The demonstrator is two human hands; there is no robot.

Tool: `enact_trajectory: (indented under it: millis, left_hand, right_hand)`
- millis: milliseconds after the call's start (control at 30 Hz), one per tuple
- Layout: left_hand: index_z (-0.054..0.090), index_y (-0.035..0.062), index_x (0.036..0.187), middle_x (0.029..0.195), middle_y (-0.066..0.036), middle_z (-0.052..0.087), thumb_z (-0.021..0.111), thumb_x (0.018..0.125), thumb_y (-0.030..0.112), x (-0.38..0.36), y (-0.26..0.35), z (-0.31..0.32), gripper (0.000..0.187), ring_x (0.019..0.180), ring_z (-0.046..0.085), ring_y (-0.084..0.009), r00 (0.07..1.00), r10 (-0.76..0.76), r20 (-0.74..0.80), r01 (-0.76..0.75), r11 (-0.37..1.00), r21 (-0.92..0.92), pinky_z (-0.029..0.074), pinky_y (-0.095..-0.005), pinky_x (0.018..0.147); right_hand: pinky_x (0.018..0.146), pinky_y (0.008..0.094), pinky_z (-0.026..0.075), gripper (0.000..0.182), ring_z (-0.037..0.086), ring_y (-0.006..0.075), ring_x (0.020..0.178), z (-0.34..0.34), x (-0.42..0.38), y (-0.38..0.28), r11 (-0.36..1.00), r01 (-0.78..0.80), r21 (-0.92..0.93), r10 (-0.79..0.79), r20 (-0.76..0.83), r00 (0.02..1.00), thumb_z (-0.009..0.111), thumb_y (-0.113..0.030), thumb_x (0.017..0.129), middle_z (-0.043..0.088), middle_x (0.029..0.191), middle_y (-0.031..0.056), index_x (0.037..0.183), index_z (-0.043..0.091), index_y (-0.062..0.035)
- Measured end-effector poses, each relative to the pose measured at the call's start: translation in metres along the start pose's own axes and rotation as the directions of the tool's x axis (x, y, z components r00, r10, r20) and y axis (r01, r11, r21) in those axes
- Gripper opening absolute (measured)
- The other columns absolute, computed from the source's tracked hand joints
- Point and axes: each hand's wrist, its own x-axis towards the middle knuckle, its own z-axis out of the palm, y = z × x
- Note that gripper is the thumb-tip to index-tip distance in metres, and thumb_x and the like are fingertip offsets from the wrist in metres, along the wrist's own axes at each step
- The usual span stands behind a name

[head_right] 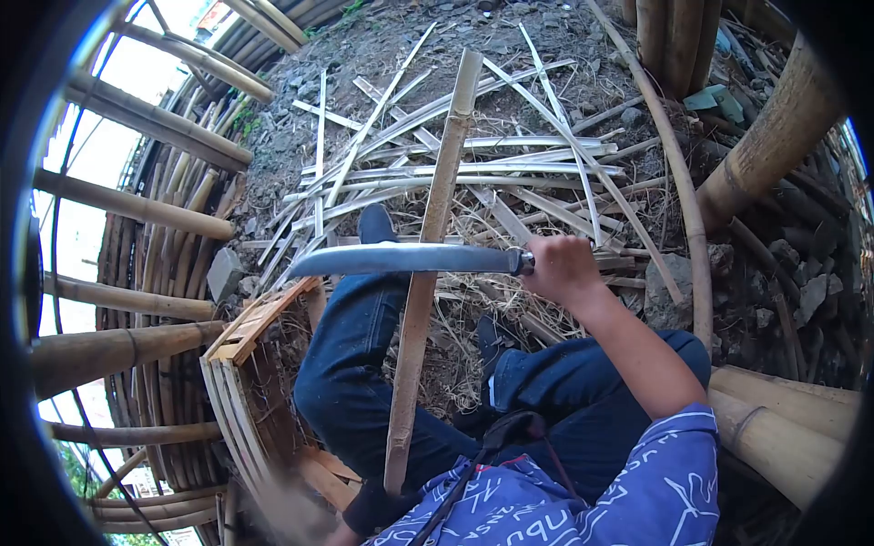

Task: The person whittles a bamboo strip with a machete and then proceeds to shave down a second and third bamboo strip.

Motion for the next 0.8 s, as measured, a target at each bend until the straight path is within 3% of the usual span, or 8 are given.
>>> enact_trajectory:
  millis: [67, 133, 200, 333, 400, 600, 700, 800]
  left_hand:
    - [0.066, 0.0044, 0.08, 0.065, -0.007, 0.063, 0.073, 0.077, 0.036, 0.001, 0.004, -0.001, 0.032, 0.06, 0.061, -0.0123, 0.999, 0.004, -0.035, -0.001, 0.997, 0.08, 0.048, -0.0325, 0.057]
    - [0.066, 0.0045, 0.081, 0.066, -0.009, 0.064, 0.072, 0.077, 0.038, -0.003, 0.005, -0.001, 0.034, 0.062, 0.062, -0.0141, 0.996, 0.09, 0.002, -0.09, 0.996, -0.03, 0.048, -0.0349, 0.058]
    - [0.066, 0.0045, 0.081, 0.066, -0.01, 0.065, 0.072, 0.077, 0.039, -0.009, 0.015, -0.002, 0.035, 0.063, 0.062, -0.0151, 0.999, 0.05, 0.018, -0.049, 0.998, -0.03, 0.049, -0.0359, 0.059]
    - [0.068, 0.0051, 0.085, 0.071, -0.01, 0.067, 0.073, 0.075, 0.04, 0.0, 0.013, -0.008, 0.037, 0.068, 0.065, -0.0155, 0.999, -0.023, 0.04, 0.022, 1.0, 0.006, 0.05, -0.0342, 0.063]
    - [0.066, 0.0051, 0.087, 0.066, -0.01, 0.063, 0.071, 0.078, 0.039, -0.004, 0.028, -0.018, 0.035, 0.06, 0.06, -0.0165, 0.998, -0.02, 0.057, 0.017, 0.998, 0.057, 0.048, -0.0359, 0.059]
    - [0.067, 0.0017, 0.086, 0.069, -0.009, 0.067, 0.071, 0.076, 0.047, 0.012, -0.01, -0.017, 0.047, 0.065, 0.065, -0.0189, 0.988, -0.039, 0.151, 0.048, 0.997, -0.056, 0.049, -0.0345, 0.062]
    - [0.067, 0.0001, 0.083, 0.068, -0.004, 0.064, 0.078, 0.072, 0.035, 0.011, -0.008, -0.016, 0.038, 0.063, 0.06, -0.0125, 0.983, -0.114, 0.142, 0.133, 0.982, -0.134, 0.048, -0.0303, 0.061]
    - [0.066, -0.0011, 0.077, 0.064, -0.005, 0.063, 0.079, 0.07, 0.037, 0.011, -0.014, -0.008, 0.041, 0.059, 0.059, -0.0127, 0.998, 0.048, 0.043, -0.044, 0.995, -0.086, 0.047, -0.0312, 0.056]
  right_hand:
    - [0.059, 0.0422, 0.054, 0.011, 0.066, 0.0333, 0.063, 0.001, 0.021, 0.018, 0.996, -0.025, -0.087, 0.025, 0.004, 1.0, 0.062, -0.016, 0.068, 0.065, 0.067, 0.0175, 0.069, 0.062, -0.0048]
    - [0.068, 0.0432, 0.055, 0.015, 0.067, 0.0347, 0.072, 0.007, 0.053, 0.043, 0.968, -0.198, -0.153, 0.182, -0.108, 0.977, 0.061, -0.017, 0.07, 0.066, 0.074, 0.0203, 0.073, 0.064, -0.003]
    - [0.076, 0.0439, 0.054, 0.02, 0.067, 0.0366, 0.081, -0.009, 0.093, 0.055, 0.831, -0.553, -0.067, 0.553, -0.016, 0.833, 0.061, -0.019, 0.072, 0.066, 0.081, 0.0238, 0.078, 0.066, -0.0003]
    - [0.076, 0.0438, 0.053, 0.023, 0.066, 0.0374, 0.083, -0.005, 0.093, 0.088, 0.821, -0.564, -0.085, 0.564, -0.033, 0.825, 0.061, -0.02, 0.073, 0.067, 0.084, 0.0222, 0.081, 0.066, 0.0012]
    - [0.073, 0.0444, 0.052, 0.023, 0.066, 0.0369, 0.08, -0.005, 0.071, 0.089, 0.862, -0.506, -0.029, 0.502, -0.078, 0.861, 0.064, -0.023, 0.073, 0.067, 0.082, 0.0214, 0.08, 0.066, -0.0017]
    - [0.066, 0.0458, 0.05, 0.025, 0.064, 0.038, 0.072, -0.012, 0.003, 0.065, 0.825, -0.556, 0.099, 0.551, 0.069, 0.831, 0.069, -0.028, 0.069, 0.064, 0.072, 0.0215, 0.073, 0.065, -0.0036]
    - [0.064, 0.0452, 0.049, 0.024, 0.063, 0.0381, 0.069, -0.002, -0.003, 0.057, 0.828, -0.535, 0.17, 0.527, 0.093, 0.845, 0.068, -0.026, 0.068, 0.063, 0.069, 0.0209, 0.071, 0.063, -0.003]
    - [0.06, 0.0423, 0.049, 0.021, 0.063, 0.0359, 0.064, 0.006, -0.01, 0.033, 0.799, -0.537, 0.27, 0.529, 0.109, 0.842, 0.067, -0.023, 0.068, 0.061, 0.064, 0.0192, 0.069, 0.061, -0.0026]
